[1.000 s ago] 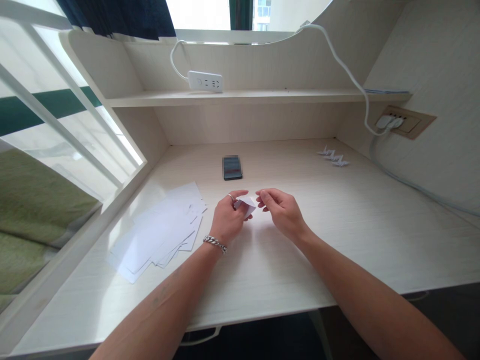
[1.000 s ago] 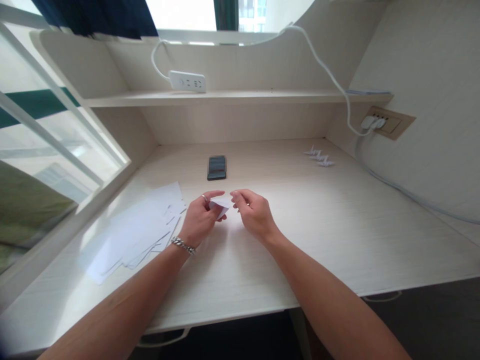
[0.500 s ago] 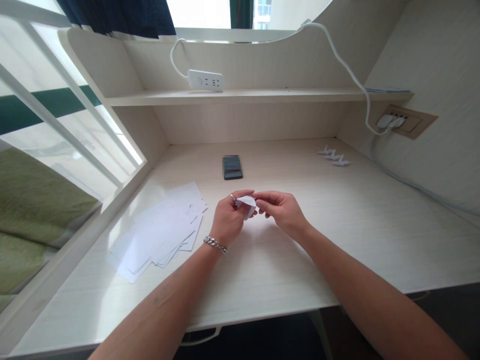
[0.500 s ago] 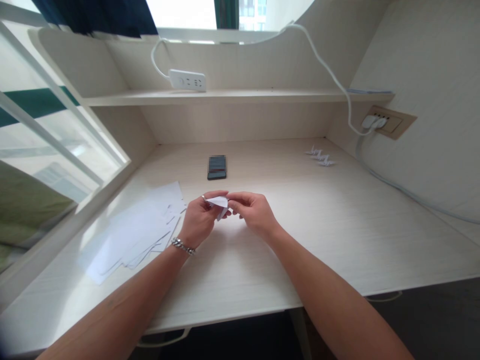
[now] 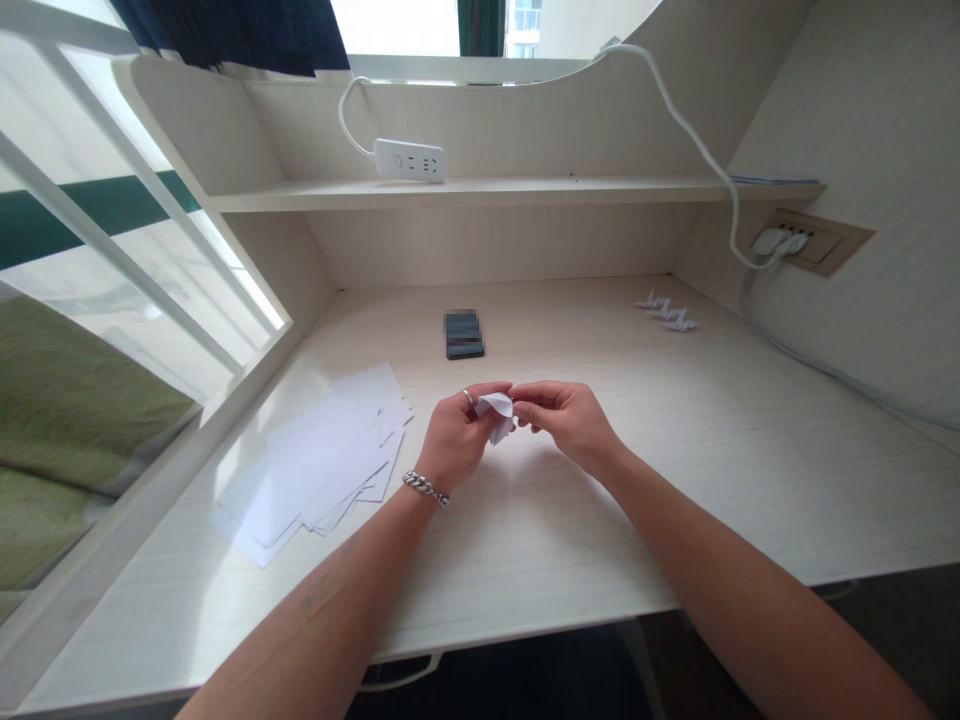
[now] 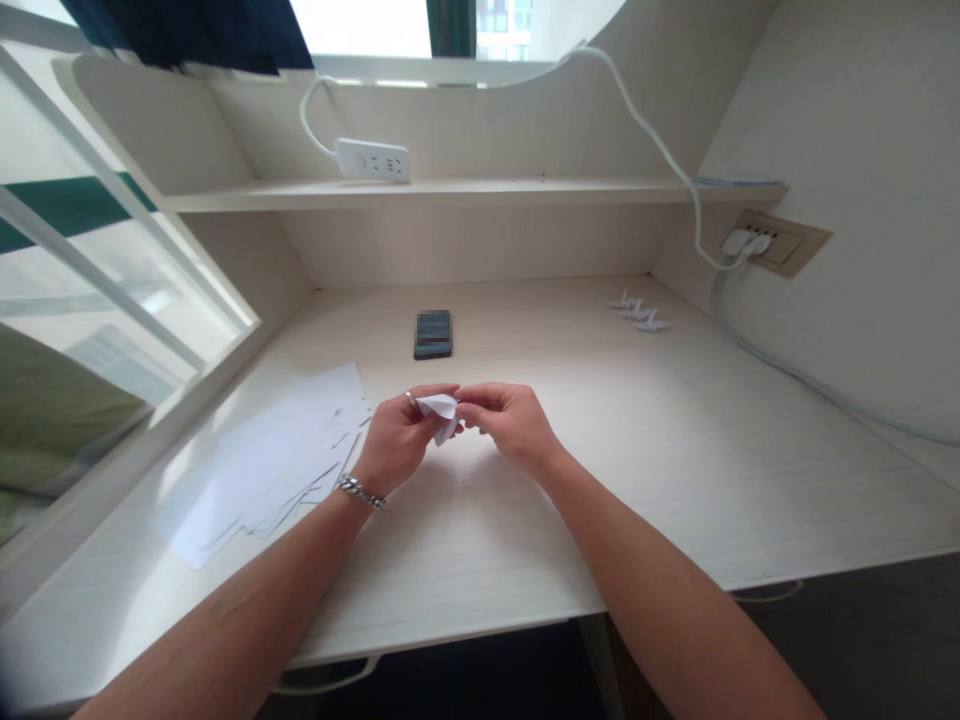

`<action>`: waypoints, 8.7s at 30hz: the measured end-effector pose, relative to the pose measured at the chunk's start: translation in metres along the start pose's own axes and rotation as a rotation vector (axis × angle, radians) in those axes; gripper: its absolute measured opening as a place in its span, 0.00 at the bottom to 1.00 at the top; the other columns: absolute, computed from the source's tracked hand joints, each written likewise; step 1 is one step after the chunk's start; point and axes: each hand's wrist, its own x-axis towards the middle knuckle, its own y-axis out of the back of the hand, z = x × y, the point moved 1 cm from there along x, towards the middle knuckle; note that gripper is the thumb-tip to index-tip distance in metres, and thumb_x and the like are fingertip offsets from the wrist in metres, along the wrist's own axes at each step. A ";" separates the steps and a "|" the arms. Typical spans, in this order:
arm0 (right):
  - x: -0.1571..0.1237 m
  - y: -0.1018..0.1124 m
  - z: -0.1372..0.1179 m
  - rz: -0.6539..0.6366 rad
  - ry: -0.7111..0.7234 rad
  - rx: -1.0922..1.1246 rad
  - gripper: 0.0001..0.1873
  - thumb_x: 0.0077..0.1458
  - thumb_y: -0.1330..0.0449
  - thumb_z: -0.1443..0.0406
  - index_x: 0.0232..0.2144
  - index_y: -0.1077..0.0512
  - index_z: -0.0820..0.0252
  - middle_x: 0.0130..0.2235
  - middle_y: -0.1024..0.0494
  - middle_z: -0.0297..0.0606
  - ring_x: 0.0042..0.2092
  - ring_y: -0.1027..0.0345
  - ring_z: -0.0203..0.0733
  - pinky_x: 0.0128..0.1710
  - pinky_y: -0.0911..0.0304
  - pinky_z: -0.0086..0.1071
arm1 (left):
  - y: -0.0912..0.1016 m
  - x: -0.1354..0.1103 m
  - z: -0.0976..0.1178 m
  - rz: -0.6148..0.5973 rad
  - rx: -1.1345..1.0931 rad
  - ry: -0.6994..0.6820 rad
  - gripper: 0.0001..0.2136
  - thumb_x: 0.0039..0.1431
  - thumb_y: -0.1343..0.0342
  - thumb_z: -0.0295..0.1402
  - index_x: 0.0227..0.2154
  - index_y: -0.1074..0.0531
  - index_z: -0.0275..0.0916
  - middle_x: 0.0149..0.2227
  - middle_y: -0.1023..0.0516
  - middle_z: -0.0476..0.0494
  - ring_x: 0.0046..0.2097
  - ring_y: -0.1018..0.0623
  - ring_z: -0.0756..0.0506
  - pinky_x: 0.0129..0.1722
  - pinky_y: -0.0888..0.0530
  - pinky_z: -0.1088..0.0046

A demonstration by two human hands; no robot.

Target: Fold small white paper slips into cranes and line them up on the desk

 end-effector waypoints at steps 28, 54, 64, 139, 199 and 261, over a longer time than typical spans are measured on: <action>-0.002 -0.004 0.007 0.203 0.132 -0.192 0.07 0.47 0.34 0.62 0.27 0.22 0.60 0.28 0.21 0.37 0.30 0.28 0.40 0.31 0.34 0.33 | -0.007 -0.003 0.011 0.029 -0.251 0.248 0.22 0.47 0.35 0.28 0.48 0.28 0.29 0.34 0.20 0.41 0.29 0.20 0.47 0.35 0.20 0.64; 0.000 -0.005 0.009 0.255 0.144 -0.184 0.06 0.48 0.35 0.62 0.28 0.22 0.60 0.27 0.22 0.37 0.29 0.30 0.39 0.31 0.34 0.33 | -0.005 -0.002 0.011 -0.007 -0.364 0.308 0.29 0.41 0.31 0.24 0.51 0.28 0.29 0.31 0.19 0.41 0.33 0.19 0.45 0.41 0.21 0.62; 0.001 0.002 0.009 0.181 0.095 -0.226 0.09 0.47 0.36 0.64 0.33 0.20 0.59 0.34 0.18 0.40 0.36 0.26 0.43 0.37 0.31 0.36 | -0.005 -0.002 0.011 -0.075 -0.371 0.349 0.28 0.42 0.31 0.25 0.50 0.27 0.31 0.37 0.19 0.40 0.36 0.20 0.47 0.46 0.23 0.62; 0.000 0.000 0.000 -0.025 -0.068 0.013 0.16 0.44 0.32 0.56 0.35 0.20 0.58 0.36 0.18 0.40 0.38 0.27 0.42 0.36 0.35 0.33 | -0.004 0.002 0.009 0.058 -0.226 0.287 0.12 0.44 0.33 0.33 0.30 0.26 0.32 0.25 0.23 0.44 0.28 0.25 0.50 0.29 0.27 0.73; 0.001 -0.005 0.007 -0.010 -0.066 0.028 0.18 0.47 0.34 0.53 0.34 0.19 0.60 0.24 0.26 0.35 0.27 0.37 0.35 0.29 0.37 0.32 | -0.005 0.003 0.004 0.189 -0.111 0.174 0.15 0.43 0.31 0.40 0.27 0.26 0.34 0.21 0.24 0.47 0.23 0.27 0.51 0.24 0.31 0.75; 0.002 -0.004 0.006 0.152 -0.091 0.224 0.16 0.41 0.29 0.56 0.32 0.19 0.59 0.29 0.20 0.39 0.31 0.30 0.40 0.33 0.34 0.36 | -0.008 -0.001 0.009 -0.009 -0.350 0.289 0.23 0.43 0.30 0.34 0.43 0.29 0.34 0.28 0.19 0.42 0.30 0.20 0.46 0.35 0.23 0.67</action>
